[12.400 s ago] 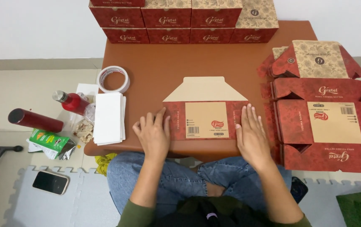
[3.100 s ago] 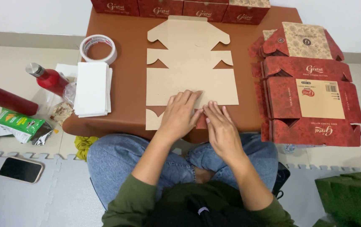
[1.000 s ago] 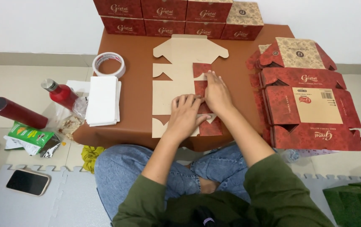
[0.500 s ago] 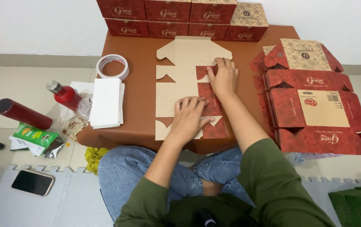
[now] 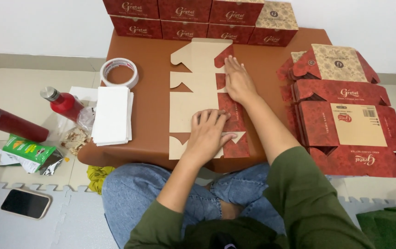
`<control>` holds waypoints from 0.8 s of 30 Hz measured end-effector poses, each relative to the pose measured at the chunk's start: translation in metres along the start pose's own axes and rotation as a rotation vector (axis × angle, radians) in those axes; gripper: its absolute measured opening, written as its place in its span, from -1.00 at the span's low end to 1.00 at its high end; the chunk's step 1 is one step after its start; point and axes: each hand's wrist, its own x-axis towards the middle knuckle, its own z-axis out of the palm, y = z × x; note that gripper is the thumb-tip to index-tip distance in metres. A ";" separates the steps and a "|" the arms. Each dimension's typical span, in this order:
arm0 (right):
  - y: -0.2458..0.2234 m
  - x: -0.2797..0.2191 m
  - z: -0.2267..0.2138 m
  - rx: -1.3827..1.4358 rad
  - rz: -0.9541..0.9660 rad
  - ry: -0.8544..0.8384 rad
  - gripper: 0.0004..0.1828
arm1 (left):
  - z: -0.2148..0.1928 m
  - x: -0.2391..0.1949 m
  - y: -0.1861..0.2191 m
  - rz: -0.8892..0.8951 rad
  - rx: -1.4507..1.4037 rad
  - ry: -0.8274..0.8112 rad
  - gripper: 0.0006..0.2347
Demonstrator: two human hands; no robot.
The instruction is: Assembling cardboard boxes by folding pre-scored templates, inserting paper liners, and stacking the finished products.
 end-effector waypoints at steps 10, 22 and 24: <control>0.017 0.064 0.023 -0.072 0.172 -0.090 -0.27 | -0.001 0.001 0.001 -0.009 0.006 0.003 -0.55; -0.015 -0.018 -0.001 -0.125 0.192 -0.229 -0.21 | 0.011 0.000 -0.002 -0.018 0.037 0.015 -0.62; -0.024 -0.037 -0.008 -0.112 0.152 -0.233 -0.23 | 0.014 0.000 -0.003 -0.028 0.052 0.036 -0.61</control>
